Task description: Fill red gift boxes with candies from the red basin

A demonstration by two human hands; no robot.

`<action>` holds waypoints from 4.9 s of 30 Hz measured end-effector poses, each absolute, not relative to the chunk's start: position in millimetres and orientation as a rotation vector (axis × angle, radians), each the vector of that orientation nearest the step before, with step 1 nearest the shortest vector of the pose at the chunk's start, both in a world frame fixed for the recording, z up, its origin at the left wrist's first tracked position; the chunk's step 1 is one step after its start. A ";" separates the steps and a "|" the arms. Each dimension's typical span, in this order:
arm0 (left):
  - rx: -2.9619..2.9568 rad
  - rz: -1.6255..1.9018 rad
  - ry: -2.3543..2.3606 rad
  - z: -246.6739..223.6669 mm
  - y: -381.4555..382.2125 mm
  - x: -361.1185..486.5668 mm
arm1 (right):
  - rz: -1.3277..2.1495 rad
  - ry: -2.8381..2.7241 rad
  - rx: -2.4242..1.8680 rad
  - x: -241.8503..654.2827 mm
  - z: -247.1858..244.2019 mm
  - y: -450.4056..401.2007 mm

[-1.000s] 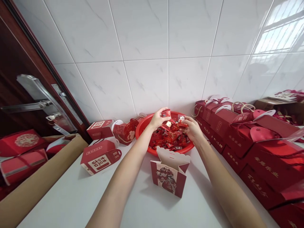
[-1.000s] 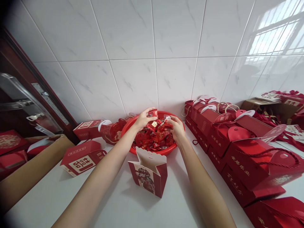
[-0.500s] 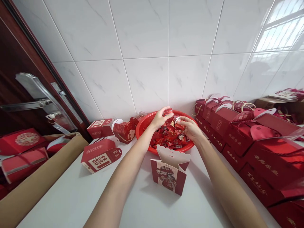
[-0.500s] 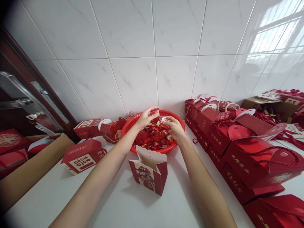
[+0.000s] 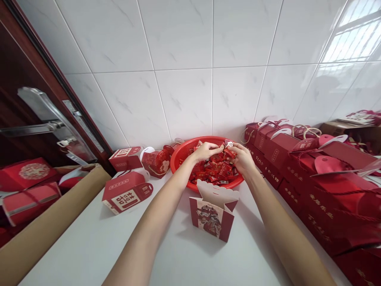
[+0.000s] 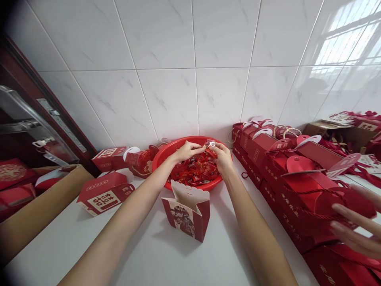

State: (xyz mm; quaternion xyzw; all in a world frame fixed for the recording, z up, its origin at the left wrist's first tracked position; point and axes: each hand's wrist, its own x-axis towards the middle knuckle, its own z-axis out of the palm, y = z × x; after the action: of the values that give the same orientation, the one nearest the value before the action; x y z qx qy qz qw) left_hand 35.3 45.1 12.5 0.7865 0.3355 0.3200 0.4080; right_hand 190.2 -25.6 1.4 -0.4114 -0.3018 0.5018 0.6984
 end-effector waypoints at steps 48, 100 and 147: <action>2.502 0.607 1.169 -2.6 46.3 50.2 | 0.927 -0.446 -0.844 189.4 5.0 -24.2; 1.804 1.540 0.931 35.4 -56.6 -14.7 | 1.226 -1.117 -0.619 167.6 49.8 -96.7; 1.941 0.718 0.864 25.3 -120.9 -44.5 | 0.524 -2.139 -1.018 173.2 73.8 -156.0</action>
State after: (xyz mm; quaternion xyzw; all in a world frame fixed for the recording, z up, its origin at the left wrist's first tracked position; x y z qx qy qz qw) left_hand -44.5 -120.9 25.3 0.7794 0.3469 0.2885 0.4346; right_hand 173.2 -156.0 73.8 -0.3929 -0.8259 0.2024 0.3501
